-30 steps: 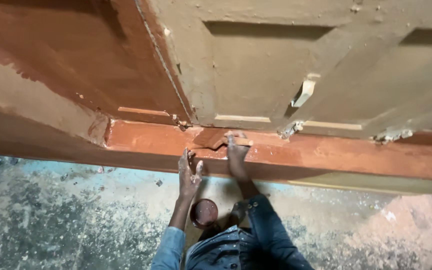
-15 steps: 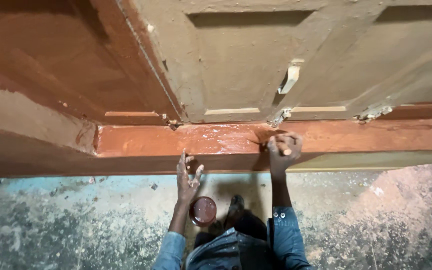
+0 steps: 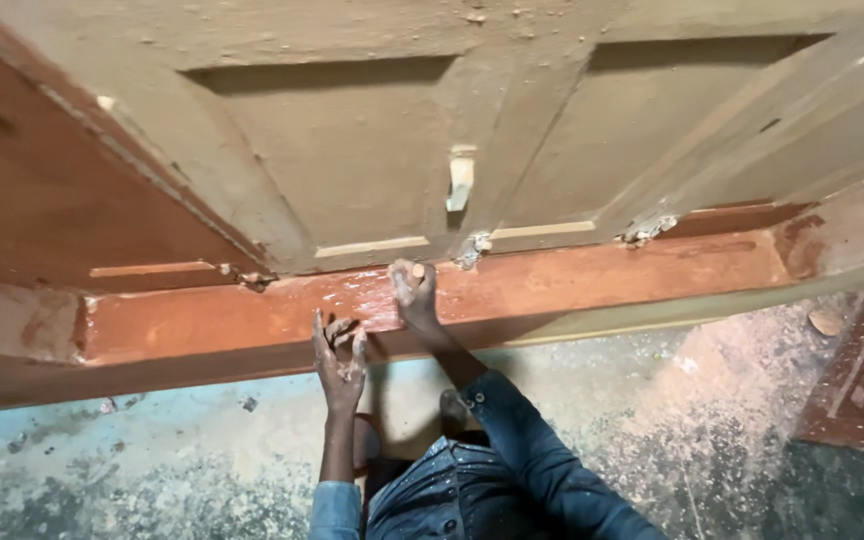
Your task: The person paints a wooden door with reddish-brown paint using a wide brush. They repeatedly dip the brush into a small container and apply paint to the door panels and frame, working from the lower sections upward.
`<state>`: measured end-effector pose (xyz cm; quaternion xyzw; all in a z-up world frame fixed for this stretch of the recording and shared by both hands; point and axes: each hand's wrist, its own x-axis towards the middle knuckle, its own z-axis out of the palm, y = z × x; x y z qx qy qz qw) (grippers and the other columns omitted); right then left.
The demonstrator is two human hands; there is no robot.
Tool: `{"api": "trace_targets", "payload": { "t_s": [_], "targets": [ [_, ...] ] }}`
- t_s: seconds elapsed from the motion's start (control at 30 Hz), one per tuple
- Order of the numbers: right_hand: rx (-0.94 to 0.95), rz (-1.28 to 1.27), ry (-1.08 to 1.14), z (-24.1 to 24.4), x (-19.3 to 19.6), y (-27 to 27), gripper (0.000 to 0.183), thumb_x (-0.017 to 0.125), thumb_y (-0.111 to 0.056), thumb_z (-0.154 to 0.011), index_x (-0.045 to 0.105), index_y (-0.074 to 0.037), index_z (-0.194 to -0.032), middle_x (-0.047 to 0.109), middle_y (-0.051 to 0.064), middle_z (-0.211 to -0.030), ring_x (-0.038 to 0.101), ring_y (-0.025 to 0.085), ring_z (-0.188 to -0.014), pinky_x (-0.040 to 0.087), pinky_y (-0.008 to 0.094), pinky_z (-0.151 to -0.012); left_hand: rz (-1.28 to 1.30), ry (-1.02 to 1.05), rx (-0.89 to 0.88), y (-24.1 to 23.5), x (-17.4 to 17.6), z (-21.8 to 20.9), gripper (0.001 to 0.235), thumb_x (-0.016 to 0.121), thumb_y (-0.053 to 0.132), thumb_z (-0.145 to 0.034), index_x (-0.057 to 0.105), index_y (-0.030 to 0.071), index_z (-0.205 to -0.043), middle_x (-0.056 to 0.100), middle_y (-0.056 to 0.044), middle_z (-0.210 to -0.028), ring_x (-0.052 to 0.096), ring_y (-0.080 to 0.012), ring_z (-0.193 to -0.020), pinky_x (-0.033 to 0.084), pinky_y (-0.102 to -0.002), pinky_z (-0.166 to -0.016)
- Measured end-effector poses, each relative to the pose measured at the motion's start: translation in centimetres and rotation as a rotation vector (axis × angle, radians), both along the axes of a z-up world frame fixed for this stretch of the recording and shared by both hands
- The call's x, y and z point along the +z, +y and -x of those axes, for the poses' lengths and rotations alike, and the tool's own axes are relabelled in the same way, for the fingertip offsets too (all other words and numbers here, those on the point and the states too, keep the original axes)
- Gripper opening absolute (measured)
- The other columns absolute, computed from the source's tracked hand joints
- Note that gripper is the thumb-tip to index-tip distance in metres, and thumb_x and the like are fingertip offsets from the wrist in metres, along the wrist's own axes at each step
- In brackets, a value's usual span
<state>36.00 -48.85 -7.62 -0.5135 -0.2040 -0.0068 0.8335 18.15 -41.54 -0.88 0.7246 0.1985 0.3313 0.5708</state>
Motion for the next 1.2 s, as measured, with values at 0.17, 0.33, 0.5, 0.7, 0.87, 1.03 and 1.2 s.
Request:
{"api": "trace_targets", "payload": {
  "t_s": [0.17, 0.33, 0.5, 0.7, 0.87, 1.03, 1.2],
  "targets": [
    [-0.309, -0.095, -0.013, -0.3, -2.6, -1.5, 0.012, 0.062, -0.007, -0.104, 0.06, 0.004, -0.103, 0.056, 0.006, -0.084, 0.056, 0.015, -0.072, 0.048, 0.025, -0.063, -0.066, 0.013, 0.044, -3.0, 0.5, -2.5, 0.068, 0.065, 0.006, -0.099, 0.033, -0.001, -0.158, 0.071, -0.016, -0.117, 0.069, -0.0237, -0.108, 0.054, -0.037, -0.099],
    [-0.476, 0.288, -0.182, -2.1, -3.2, -10.1, 0.012, 0.062, -0.008, -0.103, 0.06, 0.003, -0.104, 0.056, 0.006, -0.083, 0.055, 0.015, -0.071, 0.047, 0.026, -0.062, -0.115, 0.028, -0.048, -4.6, 0.9, -3.8, 0.068, 0.066, 0.006, -0.097, 0.033, -0.001, -0.157, 0.07, -0.02, -0.122, 0.069, -0.0264, -0.112, 0.053, -0.04, -0.102],
    [-0.658, 0.523, -0.251, -6.1, -0.8, -18.7, 0.013, 0.062, -0.01, -0.103, 0.06, 0.003, -0.105, 0.055, 0.005, -0.083, 0.055, 0.015, -0.07, 0.047, 0.026, -0.062, -0.154, 0.012, -0.172, -4.5, 0.7, -4.9, 0.073, 0.065, 0.008, -0.097, 0.028, 0.0, -0.159, 0.066, -0.023, -0.133, 0.068, -0.0282, -0.116, 0.052, -0.041, -0.102],
    [-0.799, 0.709, -0.409, -7.3, 2.8, -21.8, 0.013, 0.062, -0.011, -0.103, 0.06, 0.002, -0.105, 0.055, 0.005, -0.082, 0.054, 0.015, -0.069, 0.046, 0.026, -0.061, -0.048, 0.083, -0.156, -5.3, -0.5, -6.0, 0.089, 0.07, 0.017, -0.096, 0.017, -0.002, -0.166, 0.07, -0.021, -0.124, 0.07, -0.032, -0.112, 0.053, -0.043, -0.108],
    [-0.662, 0.651, -0.41, -5.3, 2.6, -18.0, 0.014, 0.062, -0.012, -0.102, 0.06, 0.001, -0.106, 0.054, 0.005, -0.081, 0.053, 0.015, -0.069, 0.045, 0.026, -0.06, -0.28, 0.164, -0.103, -7.0, -1.9, -7.7, 0.108, 0.079, 0.025, -0.086, 0.006, -0.007, -0.159, 0.038, -0.034, -0.152, 0.04, -0.0462, -0.14, 0.033, -0.053, -0.118],
    [-0.34, 0.331, -0.175, -0.8, -1.0, -14.8, 0.015, 0.062, -0.013, -0.102, 0.06, 0.001, -0.107, 0.054, 0.005, -0.081, 0.053, 0.015, -0.068, 0.044, 0.026, -0.059, -0.435, 0.089, -0.18, -7.6, -3.1, -7.4, 0.116, 0.086, 0.033, -0.077, 0.012, -0.007, -0.156, 0.025, -0.036, -0.156, 0.024, -0.0498, -0.146, 0.023, -0.056, -0.121],
    [-0.201, -0.071, 0.075, -1.7, -4.4, -14.1, 0.015, 0.062, -0.014, -0.101, 0.06, 0.0, -0.107, 0.053, 0.004, -0.08, 0.052, 0.014, -0.067, 0.044, 0.027, -0.059, -0.598, 0.001, -0.27, -7.1, -5.4, -7.1, 0.114, 0.086, 0.025, -0.074, 0.014, -0.002, -0.157, 0.023, -0.032, -0.16, 0.024, -0.0522, -0.148, 0.02, -0.059, -0.123]
  ]
}}
